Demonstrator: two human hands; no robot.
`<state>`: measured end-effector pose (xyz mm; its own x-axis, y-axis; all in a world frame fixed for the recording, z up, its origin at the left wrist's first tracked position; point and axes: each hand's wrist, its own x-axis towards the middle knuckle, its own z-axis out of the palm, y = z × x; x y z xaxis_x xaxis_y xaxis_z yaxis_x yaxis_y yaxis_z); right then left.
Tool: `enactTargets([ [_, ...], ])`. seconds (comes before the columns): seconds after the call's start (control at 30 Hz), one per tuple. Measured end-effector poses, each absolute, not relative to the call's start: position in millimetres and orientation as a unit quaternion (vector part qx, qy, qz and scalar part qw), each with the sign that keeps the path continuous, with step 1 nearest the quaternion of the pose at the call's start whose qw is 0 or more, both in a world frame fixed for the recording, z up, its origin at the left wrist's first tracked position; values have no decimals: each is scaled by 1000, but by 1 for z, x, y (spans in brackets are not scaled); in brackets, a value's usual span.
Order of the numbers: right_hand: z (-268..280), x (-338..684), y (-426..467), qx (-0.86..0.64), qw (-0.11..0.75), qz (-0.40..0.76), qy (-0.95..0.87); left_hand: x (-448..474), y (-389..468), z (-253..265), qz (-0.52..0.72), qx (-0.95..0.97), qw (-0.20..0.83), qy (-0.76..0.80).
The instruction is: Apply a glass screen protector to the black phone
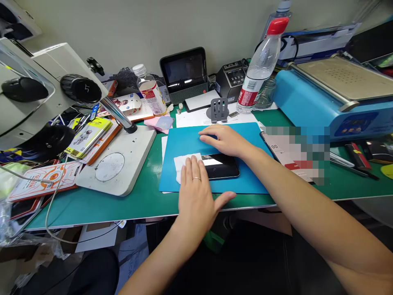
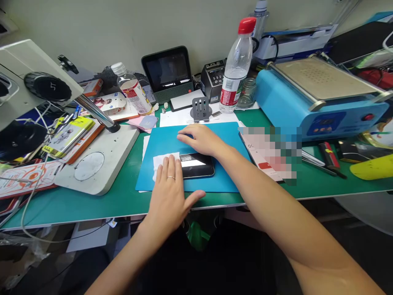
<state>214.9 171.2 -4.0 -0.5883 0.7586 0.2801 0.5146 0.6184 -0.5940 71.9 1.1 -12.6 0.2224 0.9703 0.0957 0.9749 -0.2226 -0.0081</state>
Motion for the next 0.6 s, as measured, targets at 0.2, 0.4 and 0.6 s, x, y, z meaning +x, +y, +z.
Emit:
enactTargets([
  [0.2,-4,215,174,-371,275,233,-856,127,4,-11,-36,-820,26,-571],
  [0.4,-3,214,171,-385,281,249,-843,125,9,-8,-64,-877,20,-476],
  [0.6,-4,213,170,-385,274,270,-839,79,-2,-10,-51,-877,6,-478],
])
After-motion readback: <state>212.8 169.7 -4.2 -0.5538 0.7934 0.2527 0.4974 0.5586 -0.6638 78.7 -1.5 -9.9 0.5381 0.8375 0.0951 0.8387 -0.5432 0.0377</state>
